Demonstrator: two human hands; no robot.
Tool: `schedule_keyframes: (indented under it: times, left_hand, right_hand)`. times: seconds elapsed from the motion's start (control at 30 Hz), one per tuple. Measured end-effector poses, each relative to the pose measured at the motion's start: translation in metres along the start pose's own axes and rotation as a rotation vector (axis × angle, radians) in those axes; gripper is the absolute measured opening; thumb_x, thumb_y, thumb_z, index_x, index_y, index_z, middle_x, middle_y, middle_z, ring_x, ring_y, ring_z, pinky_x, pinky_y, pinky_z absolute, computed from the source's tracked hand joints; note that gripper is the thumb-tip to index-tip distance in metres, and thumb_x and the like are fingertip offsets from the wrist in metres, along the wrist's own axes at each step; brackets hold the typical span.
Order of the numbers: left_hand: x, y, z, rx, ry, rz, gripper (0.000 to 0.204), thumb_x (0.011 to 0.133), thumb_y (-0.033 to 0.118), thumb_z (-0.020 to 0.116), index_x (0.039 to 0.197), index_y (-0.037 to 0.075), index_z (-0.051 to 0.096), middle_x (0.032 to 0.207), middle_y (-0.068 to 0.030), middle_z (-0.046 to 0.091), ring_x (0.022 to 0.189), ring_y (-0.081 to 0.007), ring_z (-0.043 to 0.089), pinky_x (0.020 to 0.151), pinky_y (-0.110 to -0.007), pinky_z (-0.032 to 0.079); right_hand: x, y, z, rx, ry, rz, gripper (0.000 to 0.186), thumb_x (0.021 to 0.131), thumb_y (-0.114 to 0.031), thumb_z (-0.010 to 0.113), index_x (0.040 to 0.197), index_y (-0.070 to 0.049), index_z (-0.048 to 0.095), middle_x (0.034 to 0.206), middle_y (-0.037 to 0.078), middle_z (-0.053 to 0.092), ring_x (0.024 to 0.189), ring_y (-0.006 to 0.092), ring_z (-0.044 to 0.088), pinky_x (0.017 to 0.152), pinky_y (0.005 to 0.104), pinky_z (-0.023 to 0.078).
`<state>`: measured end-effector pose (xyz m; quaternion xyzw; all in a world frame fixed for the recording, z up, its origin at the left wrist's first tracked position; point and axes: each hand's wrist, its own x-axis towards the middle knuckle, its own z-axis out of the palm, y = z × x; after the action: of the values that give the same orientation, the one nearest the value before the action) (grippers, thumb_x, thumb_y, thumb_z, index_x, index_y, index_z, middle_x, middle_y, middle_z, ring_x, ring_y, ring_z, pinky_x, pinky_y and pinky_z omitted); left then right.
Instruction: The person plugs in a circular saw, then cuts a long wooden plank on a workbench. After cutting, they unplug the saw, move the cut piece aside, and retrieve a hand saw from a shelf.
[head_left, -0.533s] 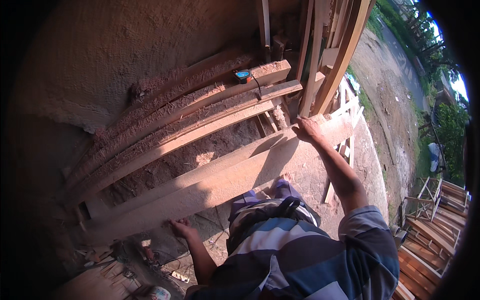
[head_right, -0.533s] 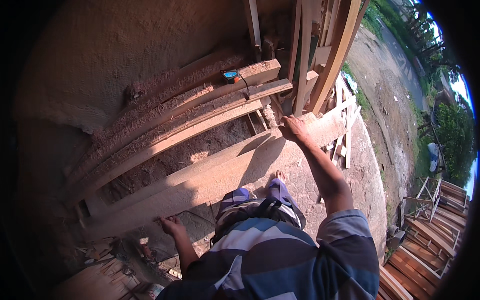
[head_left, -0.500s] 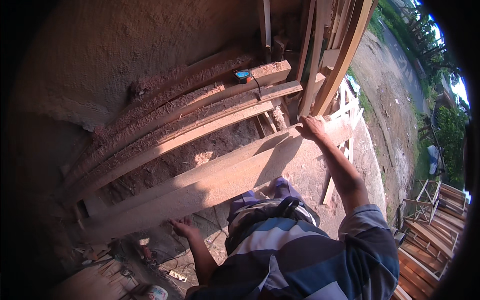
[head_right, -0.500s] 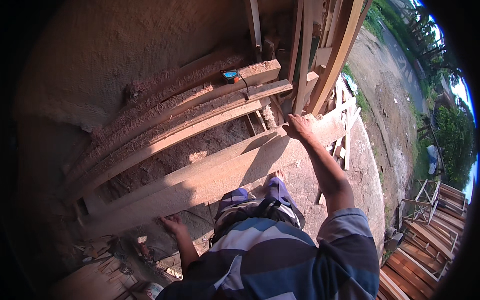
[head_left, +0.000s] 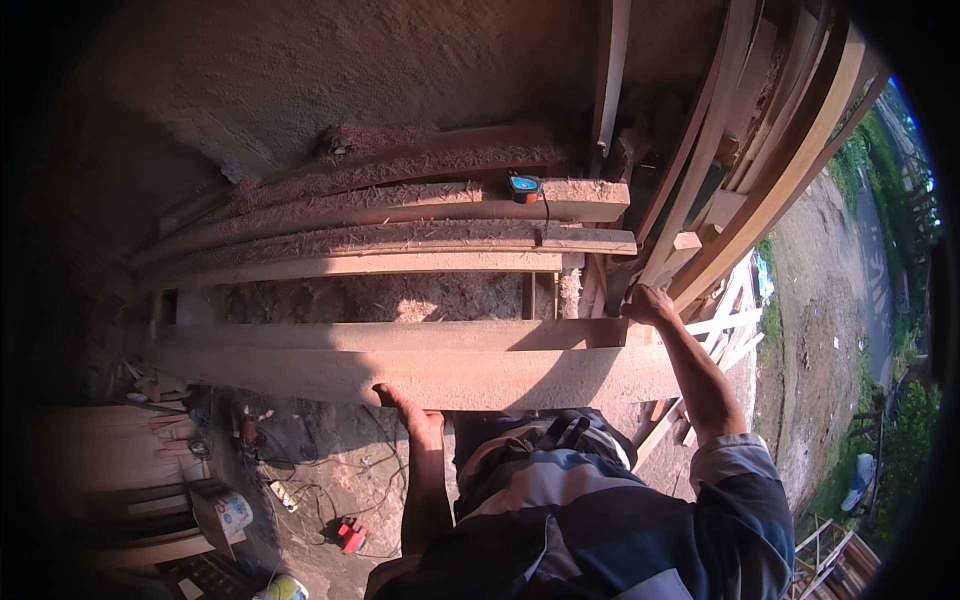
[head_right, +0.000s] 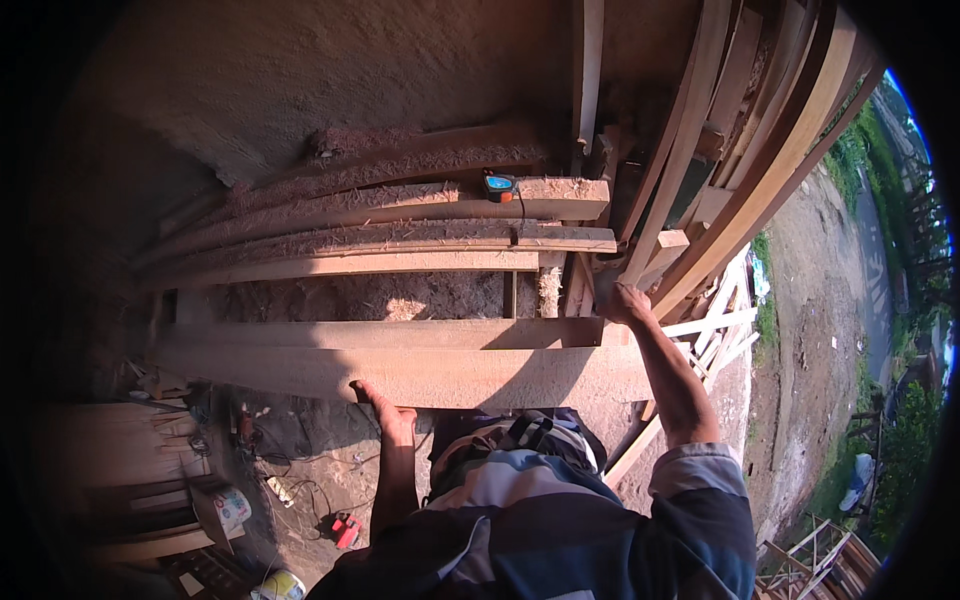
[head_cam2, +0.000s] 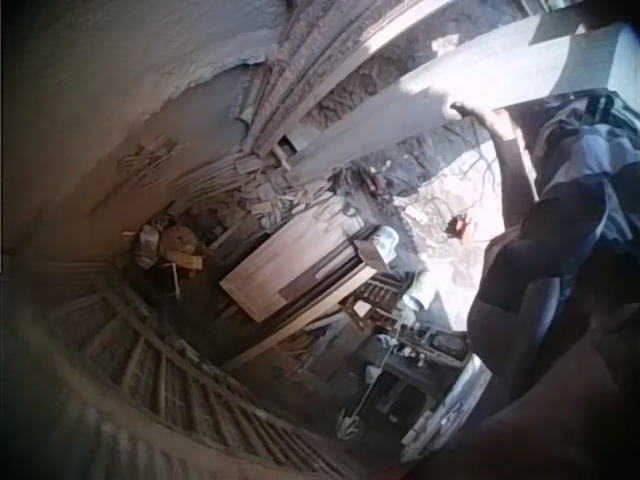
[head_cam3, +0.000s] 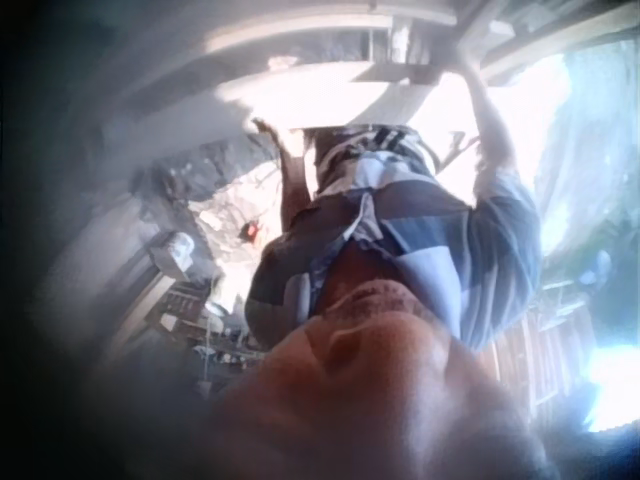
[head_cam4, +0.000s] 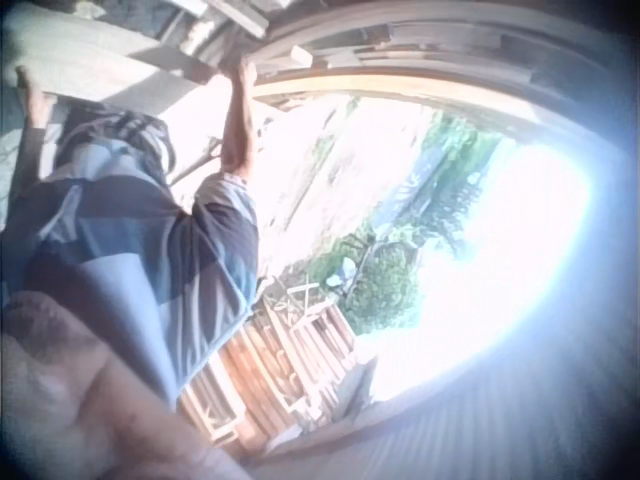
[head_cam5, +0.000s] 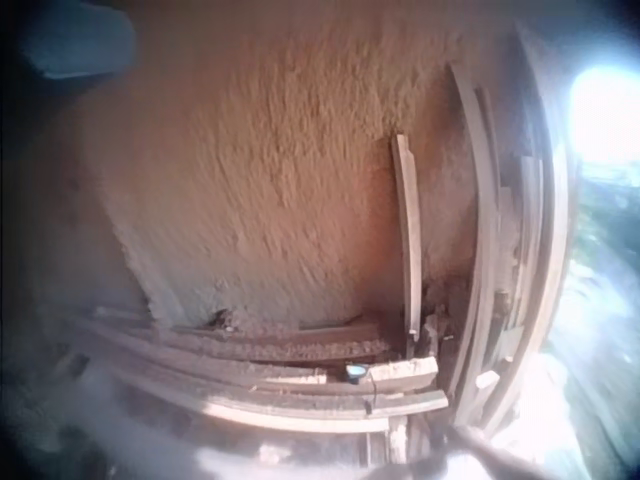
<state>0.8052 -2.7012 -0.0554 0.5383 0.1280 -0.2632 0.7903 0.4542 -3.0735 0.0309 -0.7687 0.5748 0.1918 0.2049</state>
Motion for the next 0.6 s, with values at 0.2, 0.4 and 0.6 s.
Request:
schedule_keyframes:
  times: [0.2,0.4,0.6]
  left_hand:
    - [0.008,0.005,-0.009,0.137,0.078,0.034,0.095,0.089,0.076,0.048,0.16,0.025,0.01,0.165,-0.0053,0.018,0.149,-0.0304,0.026,0.118,-0.054,0.03]
    - [0.01,-0.021,-0.002,0.047,0.249,-0.212,0.112,0.078,0.088,0.048,0.158,0.015,0.019,0.159,-0.0153,0.028,0.144,-0.0357,0.032,0.113,-0.06,0.033]
    - [0.018,-0.04,-0.008,0.033,0.246,-0.09,0.113,0.076,0.085,0.058,0.158,0.016,0.021,0.158,-0.0161,0.029,0.142,-0.0326,0.038,0.11,-0.052,0.04]
  right_hand:
    - [0.111,-0.003,-0.082,0.829,0.331,0.038,0.036,0.092,-0.048,0.065,0.104,-0.013,0.063,0.095,0.009,0.068,0.075,0.026,0.069,0.053,0.0399,0.057]
    - [0.229,-0.023,-0.04,1.887,0.075,0.126,0.057,0.096,-0.059,0.054,0.133,-0.016,0.045,0.134,0.014,0.051,0.115,0.0356,0.052,0.082,0.0503,0.054]
    - [0.266,-0.025,-0.018,1.606,0.093,-0.103,0.084,0.085,-0.03,0.07,0.152,-0.013,0.022,0.137,0.02,0.049,0.102,0.0325,0.059,0.073,0.0425,0.058]
